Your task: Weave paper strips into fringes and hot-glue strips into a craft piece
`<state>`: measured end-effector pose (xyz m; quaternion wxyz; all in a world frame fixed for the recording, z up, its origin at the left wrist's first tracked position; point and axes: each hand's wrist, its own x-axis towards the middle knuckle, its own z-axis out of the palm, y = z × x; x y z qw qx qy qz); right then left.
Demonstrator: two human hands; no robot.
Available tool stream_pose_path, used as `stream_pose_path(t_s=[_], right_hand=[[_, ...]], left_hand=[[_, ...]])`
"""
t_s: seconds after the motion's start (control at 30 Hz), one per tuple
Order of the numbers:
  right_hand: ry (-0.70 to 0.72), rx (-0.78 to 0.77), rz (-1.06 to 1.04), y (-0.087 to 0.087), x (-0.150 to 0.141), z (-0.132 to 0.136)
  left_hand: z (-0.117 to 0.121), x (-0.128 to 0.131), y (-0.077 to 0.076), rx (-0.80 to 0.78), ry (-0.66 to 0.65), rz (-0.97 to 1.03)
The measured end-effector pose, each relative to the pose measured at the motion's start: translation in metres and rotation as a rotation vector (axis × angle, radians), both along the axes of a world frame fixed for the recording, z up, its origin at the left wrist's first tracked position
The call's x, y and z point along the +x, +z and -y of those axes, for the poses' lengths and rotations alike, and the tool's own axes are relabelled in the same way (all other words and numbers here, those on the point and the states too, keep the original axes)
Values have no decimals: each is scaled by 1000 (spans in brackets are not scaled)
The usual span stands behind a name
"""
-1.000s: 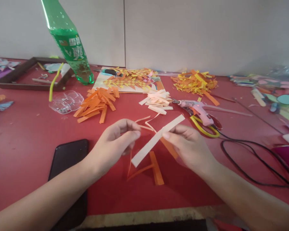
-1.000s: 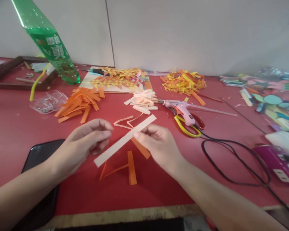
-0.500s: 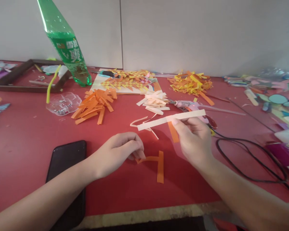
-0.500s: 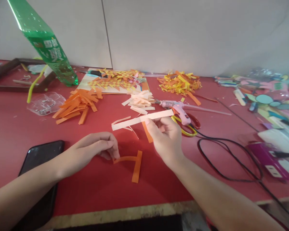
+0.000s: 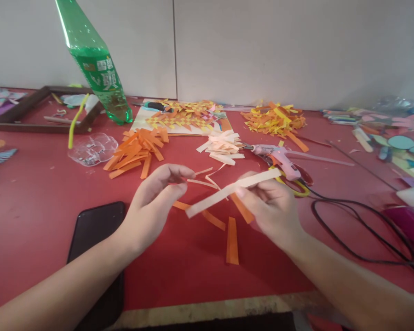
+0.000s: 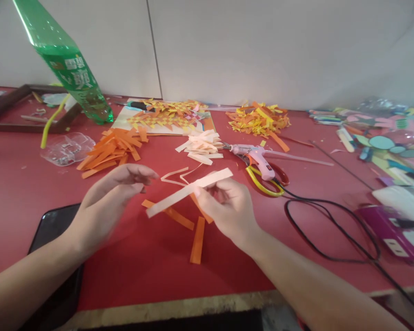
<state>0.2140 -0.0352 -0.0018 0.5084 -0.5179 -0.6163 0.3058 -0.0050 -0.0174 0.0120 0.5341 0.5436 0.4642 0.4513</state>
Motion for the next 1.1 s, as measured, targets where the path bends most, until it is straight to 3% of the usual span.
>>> stream_pose_path(t_s=[0.2,0.37,0.5,0.6,0.67,0.73,0.83,0.9,1.03,1.1], right_hand=[[265,-7,-9,3,-9,9],[315,53,43,1,-8,10],[357,110,96,5,-1,8],[191,83,295,12,10,1],[105,-49,541,16,20,-5],[136,-213,768,19,29,-13],[143,-294,908,21,42,-22],[-4,-298,890,23,52,-28],[-435,-278,914,33,80,-40],[-519,-401,977,36,95,-46]], left_hand=[[8,10,5,-31,-258,-20],[12,11,1,51,-275,-83],[11,8,0,88,-209,-91],[10,7,1,144,-147,-73],[9,6,1,215,-128,-37],[8,4,0,280,-90,-10],[7,1,0,358,-35,-61],[8,0,1,357,-20,-92],[9,-1,3,272,-13,-70],[9,0,2,228,-11,-11]])
